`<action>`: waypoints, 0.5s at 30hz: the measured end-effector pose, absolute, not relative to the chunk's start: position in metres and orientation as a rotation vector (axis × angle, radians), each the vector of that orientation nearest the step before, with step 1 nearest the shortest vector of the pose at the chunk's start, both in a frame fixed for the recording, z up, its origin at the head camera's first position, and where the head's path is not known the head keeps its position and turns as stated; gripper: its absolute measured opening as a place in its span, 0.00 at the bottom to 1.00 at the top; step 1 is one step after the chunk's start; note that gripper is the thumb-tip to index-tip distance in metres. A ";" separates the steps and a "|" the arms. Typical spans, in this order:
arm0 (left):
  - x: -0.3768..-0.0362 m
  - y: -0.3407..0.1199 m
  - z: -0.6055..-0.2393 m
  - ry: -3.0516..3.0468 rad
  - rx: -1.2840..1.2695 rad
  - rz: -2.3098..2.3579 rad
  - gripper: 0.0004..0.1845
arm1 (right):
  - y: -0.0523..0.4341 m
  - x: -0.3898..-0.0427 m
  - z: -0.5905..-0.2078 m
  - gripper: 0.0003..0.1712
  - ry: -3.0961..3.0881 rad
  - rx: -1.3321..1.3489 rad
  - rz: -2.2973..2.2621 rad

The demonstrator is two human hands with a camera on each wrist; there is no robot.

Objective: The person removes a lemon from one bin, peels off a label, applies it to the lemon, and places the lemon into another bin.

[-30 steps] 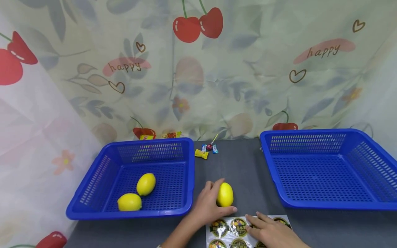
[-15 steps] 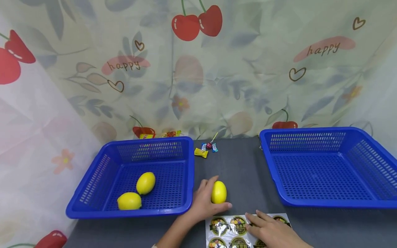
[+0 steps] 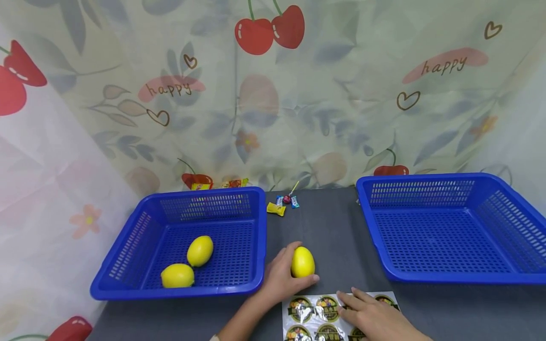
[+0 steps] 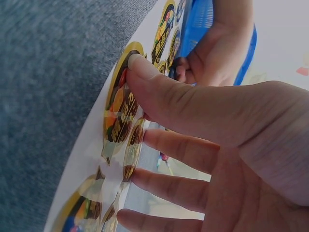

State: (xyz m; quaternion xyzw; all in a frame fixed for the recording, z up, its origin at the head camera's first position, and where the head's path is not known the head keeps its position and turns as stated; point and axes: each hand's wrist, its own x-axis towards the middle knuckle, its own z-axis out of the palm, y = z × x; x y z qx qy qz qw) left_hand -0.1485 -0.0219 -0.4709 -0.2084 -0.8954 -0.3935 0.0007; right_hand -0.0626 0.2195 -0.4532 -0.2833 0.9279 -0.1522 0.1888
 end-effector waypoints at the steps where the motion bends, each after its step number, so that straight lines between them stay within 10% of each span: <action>1: -0.149 -0.022 -0.471 -2.811 -0.650 -1.235 0.45 | 0.219 -0.063 -0.453 0.36 2.609 -0.796 -0.426; 15: -0.126 -0.031 -0.466 -2.903 -0.528 -1.284 0.54 | 0.219 -0.061 -0.452 0.33 2.637 -0.827 -0.390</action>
